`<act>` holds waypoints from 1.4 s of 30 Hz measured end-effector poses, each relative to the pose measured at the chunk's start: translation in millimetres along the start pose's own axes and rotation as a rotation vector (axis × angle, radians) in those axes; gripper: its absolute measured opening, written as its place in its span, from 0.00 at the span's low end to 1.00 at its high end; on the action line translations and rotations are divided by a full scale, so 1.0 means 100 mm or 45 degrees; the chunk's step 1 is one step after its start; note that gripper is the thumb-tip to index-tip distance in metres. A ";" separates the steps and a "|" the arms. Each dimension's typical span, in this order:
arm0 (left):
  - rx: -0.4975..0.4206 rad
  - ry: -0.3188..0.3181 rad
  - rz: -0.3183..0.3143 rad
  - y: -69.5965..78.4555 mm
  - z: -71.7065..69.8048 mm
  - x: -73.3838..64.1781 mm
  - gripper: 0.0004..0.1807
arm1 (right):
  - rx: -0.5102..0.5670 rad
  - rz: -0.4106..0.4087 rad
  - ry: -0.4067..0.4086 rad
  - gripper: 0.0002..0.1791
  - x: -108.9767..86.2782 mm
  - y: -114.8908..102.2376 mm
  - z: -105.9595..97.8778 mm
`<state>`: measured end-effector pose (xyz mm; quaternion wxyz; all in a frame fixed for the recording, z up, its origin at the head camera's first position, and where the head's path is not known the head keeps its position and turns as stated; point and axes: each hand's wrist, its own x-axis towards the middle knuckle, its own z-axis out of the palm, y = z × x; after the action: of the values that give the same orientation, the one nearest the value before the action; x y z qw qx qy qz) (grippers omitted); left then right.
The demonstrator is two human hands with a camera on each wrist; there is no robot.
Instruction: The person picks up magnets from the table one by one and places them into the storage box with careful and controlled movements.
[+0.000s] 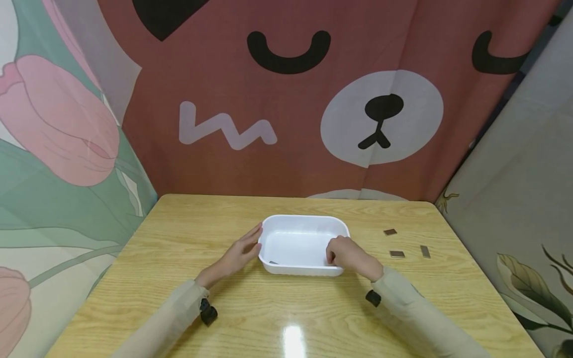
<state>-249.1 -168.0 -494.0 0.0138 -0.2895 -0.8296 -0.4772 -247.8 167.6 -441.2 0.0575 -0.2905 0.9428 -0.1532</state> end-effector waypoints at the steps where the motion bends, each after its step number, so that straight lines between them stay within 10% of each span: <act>1: 0.008 0.001 -0.002 0.00 0.00 0.00 0.28 | -0.001 0.001 -0.001 0.17 0.00 0.00 0.00; 42: -0.006 0.002 0.023 -0.01 0.01 0.01 0.28 | 0.123 0.006 0.027 0.12 -0.04 -0.02 -0.02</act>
<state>-250.0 -166.9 -494.6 0.0178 -0.2966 -0.8258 -0.4793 -243.6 168.8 -438.6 0.0619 -0.2834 0.9355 -0.2016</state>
